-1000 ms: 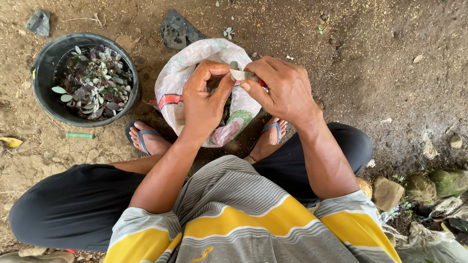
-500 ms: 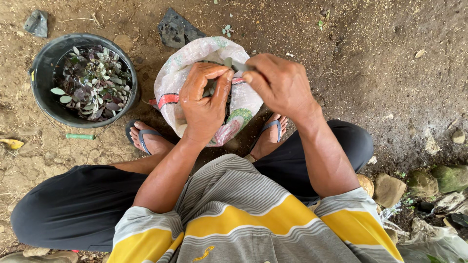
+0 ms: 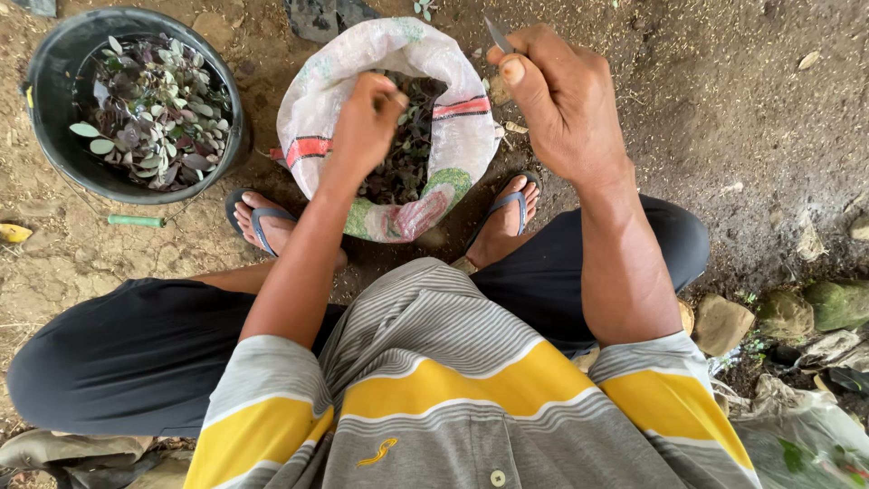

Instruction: The person sits on the ground and uses pruning shears to trim leaves from plant stems taken from a sack. The trimmed leaves are placed into a nearby bucket while the stems are returned to the sack.

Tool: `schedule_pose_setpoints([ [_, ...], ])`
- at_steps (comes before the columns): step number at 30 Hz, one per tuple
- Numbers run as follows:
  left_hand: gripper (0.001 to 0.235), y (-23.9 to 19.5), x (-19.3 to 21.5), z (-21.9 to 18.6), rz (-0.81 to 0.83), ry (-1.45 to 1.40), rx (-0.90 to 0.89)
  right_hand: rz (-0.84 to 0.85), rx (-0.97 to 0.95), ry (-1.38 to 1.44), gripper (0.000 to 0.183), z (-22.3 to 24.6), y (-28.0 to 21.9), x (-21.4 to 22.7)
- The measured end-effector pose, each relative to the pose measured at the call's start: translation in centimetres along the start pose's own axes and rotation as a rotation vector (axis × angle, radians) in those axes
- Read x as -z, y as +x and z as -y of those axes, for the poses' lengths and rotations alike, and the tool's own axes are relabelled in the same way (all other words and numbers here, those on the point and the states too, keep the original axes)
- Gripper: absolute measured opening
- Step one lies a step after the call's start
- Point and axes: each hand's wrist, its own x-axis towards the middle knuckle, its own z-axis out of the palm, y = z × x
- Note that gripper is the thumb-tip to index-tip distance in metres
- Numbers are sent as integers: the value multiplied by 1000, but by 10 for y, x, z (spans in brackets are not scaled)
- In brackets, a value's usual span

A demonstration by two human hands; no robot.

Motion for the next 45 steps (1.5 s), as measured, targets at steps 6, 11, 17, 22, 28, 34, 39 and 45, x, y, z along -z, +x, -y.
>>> schedule_pose_setpoints([
  [6,20,-19,-57,32,159,472,-161,17,-25,-40,42,11,5,0],
  [11,2,-15,-68,47,110,671,-241,21,-73,-70,36,14,4,-1],
  [17,13,-11,-67,52,101,643,-378,35,-76,-61,33,16,5,-2],
  [22,3,-8,-73,45,75,605,-268,16,-25,-48,35,17,11,-3],
  [28,9,-5,-38,29,36,-311,80,17,-163,17,41,15,4,-1],
  [34,14,-3,5,-39,250,-875,241,6,-187,23,46,13,9,-5],
  [39,13,-11,23,-72,264,-845,180,17,-164,24,47,11,7,-7],
  [45,13,-5,37,-27,327,138,137,25,-186,-3,46,11,1,-5],
])
